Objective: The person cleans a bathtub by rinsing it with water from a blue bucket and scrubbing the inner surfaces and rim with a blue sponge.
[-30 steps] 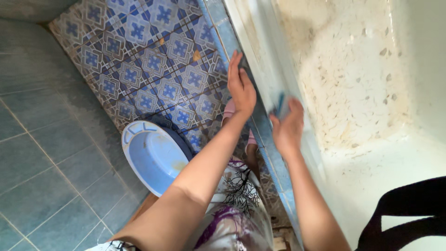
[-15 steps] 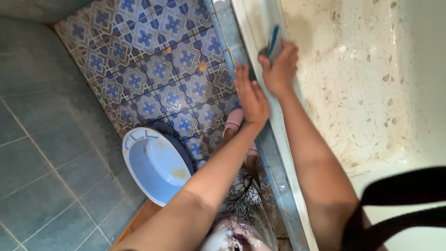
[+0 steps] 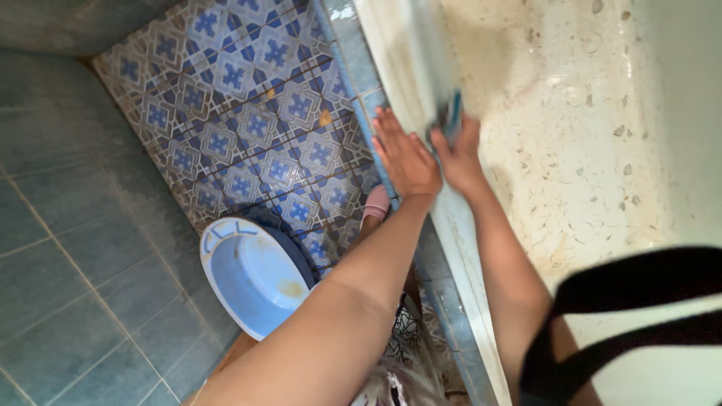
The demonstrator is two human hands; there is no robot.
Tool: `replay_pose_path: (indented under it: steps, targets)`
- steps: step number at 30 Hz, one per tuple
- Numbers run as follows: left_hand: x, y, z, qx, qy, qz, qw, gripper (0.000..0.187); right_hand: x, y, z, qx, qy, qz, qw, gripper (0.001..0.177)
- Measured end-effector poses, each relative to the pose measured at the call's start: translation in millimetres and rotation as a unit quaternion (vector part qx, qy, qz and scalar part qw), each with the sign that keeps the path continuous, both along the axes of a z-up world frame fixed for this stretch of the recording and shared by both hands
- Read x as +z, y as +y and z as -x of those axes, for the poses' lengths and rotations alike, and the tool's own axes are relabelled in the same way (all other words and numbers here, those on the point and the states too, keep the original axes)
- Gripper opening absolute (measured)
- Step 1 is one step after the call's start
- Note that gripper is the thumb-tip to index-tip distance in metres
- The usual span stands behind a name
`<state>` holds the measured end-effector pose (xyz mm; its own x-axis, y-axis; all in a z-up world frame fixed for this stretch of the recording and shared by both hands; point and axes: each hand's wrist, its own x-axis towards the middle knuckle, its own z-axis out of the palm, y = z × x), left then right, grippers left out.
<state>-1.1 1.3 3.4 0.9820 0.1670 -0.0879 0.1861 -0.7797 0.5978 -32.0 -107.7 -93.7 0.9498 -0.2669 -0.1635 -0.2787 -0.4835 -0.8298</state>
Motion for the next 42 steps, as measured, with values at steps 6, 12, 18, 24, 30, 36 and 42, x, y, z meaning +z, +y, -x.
replay_pose_path:
  steps: [6,12,18,24,30,36,42]
  targets:
    - [2,-2,-1,-0.004,-0.013,-0.035,0.999,0.07,-4,-41,158,-0.094,0.142,-0.11,0.979,0.074]
    - [2,-2,-2,-0.001,-0.016,-0.03,0.999,0.07,15,-41,103,-0.036,0.114,-0.022,0.993,0.069]
    - [3,0,-2,-0.012,-0.012,-0.031,0.999,0.074,-7,-8,-71,-0.053,0.028,-0.011,0.998,0.07]
    - [-1,2,-2,-0.032,-0.017,-0.061,0.997,0.072,7,8,-67,-0.083,0.042,0.012,0.996,0.069]
    - [-5,4,-4,-0.036,-0.007,-0.084,0.996,0.073,28,-29,142,-0.106,0.099,-0.027,0.989,0.06]
    - [-2,2,-4,-0.031,0.003,-0.084,0.996,0.071,38,-58,253,-0.232,0.257,-0.208,0.915,0.066]
    - [-4,5,-4,-0.035,-0.002,-0.084,0.996,0.071,39,-42,135,-0.188,0.226,-0.185,0.938,0.062]
